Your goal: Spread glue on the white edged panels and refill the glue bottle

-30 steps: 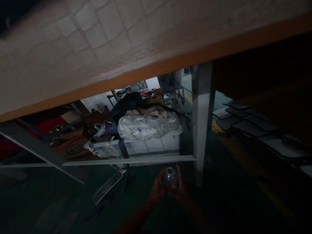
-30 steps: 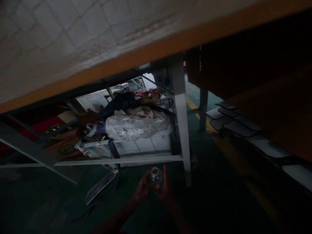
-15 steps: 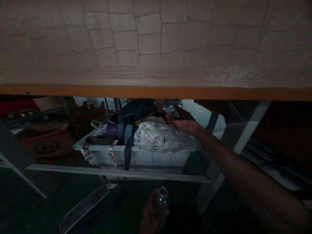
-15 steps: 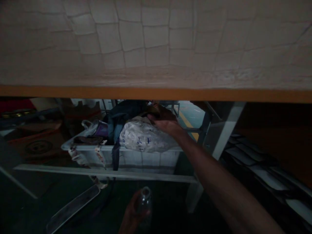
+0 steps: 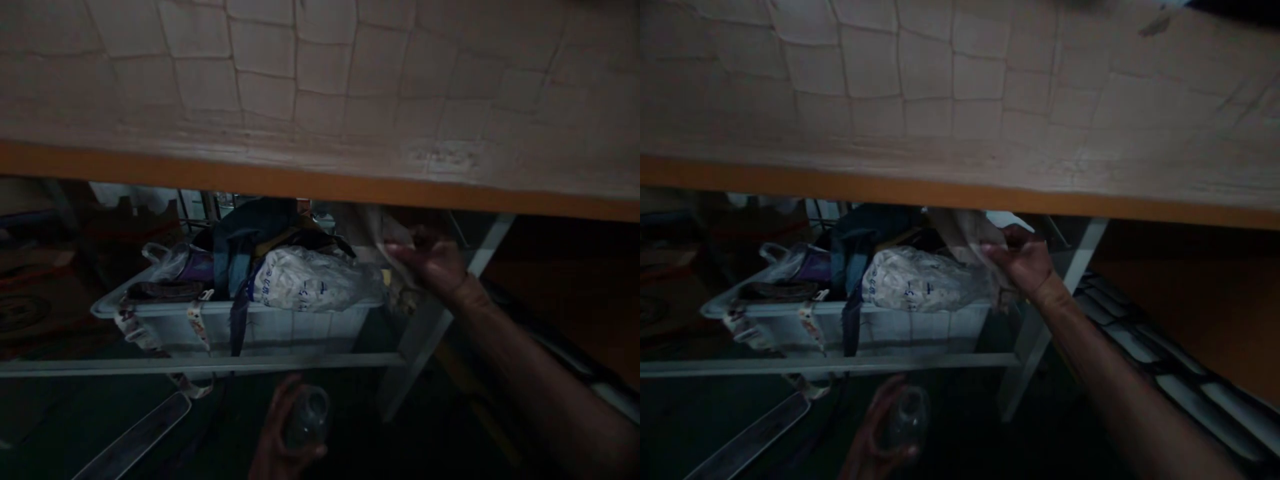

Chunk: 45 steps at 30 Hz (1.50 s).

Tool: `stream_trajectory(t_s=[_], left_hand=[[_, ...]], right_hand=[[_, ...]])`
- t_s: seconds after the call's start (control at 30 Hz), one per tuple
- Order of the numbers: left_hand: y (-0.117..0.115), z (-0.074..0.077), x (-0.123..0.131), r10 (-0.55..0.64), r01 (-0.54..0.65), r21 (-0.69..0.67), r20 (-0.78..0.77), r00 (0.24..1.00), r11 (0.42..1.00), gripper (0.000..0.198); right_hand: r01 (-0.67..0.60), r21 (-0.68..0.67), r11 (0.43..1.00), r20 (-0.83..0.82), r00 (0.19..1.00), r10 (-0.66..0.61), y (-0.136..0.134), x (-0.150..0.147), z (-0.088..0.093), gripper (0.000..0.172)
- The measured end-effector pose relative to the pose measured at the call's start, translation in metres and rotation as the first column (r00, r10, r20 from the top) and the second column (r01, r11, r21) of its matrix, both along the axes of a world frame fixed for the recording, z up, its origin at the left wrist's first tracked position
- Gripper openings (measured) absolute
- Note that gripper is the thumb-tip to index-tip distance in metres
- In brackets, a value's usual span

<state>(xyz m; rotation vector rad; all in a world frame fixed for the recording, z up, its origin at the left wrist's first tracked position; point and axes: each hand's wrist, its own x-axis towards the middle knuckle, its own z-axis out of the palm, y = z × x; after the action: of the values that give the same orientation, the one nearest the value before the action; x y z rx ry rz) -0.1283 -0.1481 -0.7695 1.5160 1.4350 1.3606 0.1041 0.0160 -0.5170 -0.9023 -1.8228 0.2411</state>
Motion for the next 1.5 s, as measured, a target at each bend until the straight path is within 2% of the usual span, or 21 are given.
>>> stream_trajectory(t_s=[0.07,0.13,0.2,0.27,0.3,0.4,0.53,0.63,0.73,0.8,0.87,0.93,0.97,1.03,1.13,1.2,1.33,1.37,1.43,1.5], left_hand=[[-0.009,0.018,0.004,-0.094,0.097,0.054,-0.056,0.994,0.994,0.066],[-0.021,0.034,0.008,-0.182,0.188,0.054,-0.093,0.979,0.981,0.068],[-0.034,0.047,0.011,-0.243,0.248,0.035,-0.101,0.965,0.968,0.069],[-0.045,0.06,0.013,-0.302,0.304,0.014,-0.089,0.949,0.952,0.071],[-0.049,0.066,0.015,-0.339,0.34,-0.005,-0.086,0.937,0.94,0.072],[-0.057,0.084,0.026,-0.448,0.444,-0.069,-0.095,0.889,0.894,0.075],[-0.051,0.092,0.049,-0.515,0.511,-0.071,-0.055,0.855,0.857,0.075],[-0.042,0.088,0.064,-0.52,0.515,-0.109,-0.028,0.854,0.85,0.068],[-0.033,0.082,0.074,-0.49,0.486,-0.134,0.004,0.872,0.864,0.068],[-0.03,0.079,0.078,-0.467,0.466,-0.114,0.017,0.884,0.877,0.069],[-0.029,0.08,0.08,-0.472,0.469,-0.117,0.0,0.882,0.875,0.066],[-0.03,0.084,0.083,-0.508,0.502,-0.12,-0.022,0.861,0.857,0.067],[-0.031,0.087,0.085,-0.529,0.523,-0.116,-0.026,0.848,0.845,0.068],[-0.033,0.091,0.088,-0.552,0.549,-0.083,-0.015,0.834,0.832,0.068],[-0.035,0.094,0.09,-0.55,0.551,-0.044,0.015,0.835,0.834,0.066],[-0.034,0.093,0.089,-0.55,0.55,-0.041,0.001,0.835,0.834,0.067],[-0.028,0.089,0.087,-0.558,0.555,-0.066,-0.067,0.827,0.829,0.069],[-0.026,0.088,0.088,-0.559,0.554,-0.075,-0.071,0.826,0.829,0.069],[-0.024,0.088,0.09,-0.561,0.555,-0.088,-0.055,0.826,0.827,0.069],[-0.023,0.088,0.092,-0.581,0.576,-0.1,-0.027,0.814,0.812,0.068]], right_hand=[[-0.053,-0.07,0.996,0.01,0.999,0.053,-0.036,0.018,-0.024,0.016],[-0.032,-0.083,0.996,0.151,0.988,0.045,-0.065,0.038,-0.052,0.014],[-0.021,-0.051,0.998,0.39,0.92,0.04,-0.083,0.058,-0.077,0.038],[-0.12,-0.014,0.993,0.571,0.814,0.106,-0.091,0.074,-0.098,0.054],[-0.189,0.002,0.982,0.621,0.77,0.147,-0.091,0.08,-0.106,0.054],[-0.328,0.031,0.944,0.675,0.703,0.223,-0.089,0.082,-0.124,0.037],[-0.358,0.054,0.932,0.639,0.73,0.243,-0.097,0.066,-0.136,0.024],[-0.365,0.072,0.928,0.572,0.777,0.261,-0.109,0.056,-0.14,0.024],[-0.388,0.102,0.916,0.429,0.848,0.311,-0.116,0.054,-0.143,0.029],[-0.368,0.03,0.929,0.27,0.898,0.347,-0.115,0.056,-0.146,0.037],[-0.348,-0.187,0.919,-0.01,0.936,0.353,-0.111,0.057,-0.152,0.041],[-0.396,-0.387,0.833,-0.285,0.91,0.301,-0.106,0.057,-0.161,0.034],[-0.435,-0.441,0.785,-0.373,0.885,0.28,-0.105,0.056,-0.165,0.027],[-0.489,-0.499,0.716,-0.437,0.855,0.279,-0.106,0.053,-0.175,0.019],[-0.524,-0.566,0.636,-0.45,0.843,0.294,-0.116,0.052,-0.182,0.025],[-0.584,-0.591,0.556,-0.498,0.807,0.318,-0.124,0.055,-0.181,0.031],[-0.815,-0.51,0.274,-0.772,0.574,0.273,-0.134,0.061,-0.173,0.037],[-0.848,-0.478,0.23,-0.812,0.526,0.252,-0.135,0.06,-0.172,0.036],[-0.867,-0.457,0.196,-0.834,0.495,0.244,-0.136,0.056,-0.173,0.035],[-0.851,-0.477,0.22,-0.819,0.521,0.24,-0.135,0.051,-0.176,0.042]])
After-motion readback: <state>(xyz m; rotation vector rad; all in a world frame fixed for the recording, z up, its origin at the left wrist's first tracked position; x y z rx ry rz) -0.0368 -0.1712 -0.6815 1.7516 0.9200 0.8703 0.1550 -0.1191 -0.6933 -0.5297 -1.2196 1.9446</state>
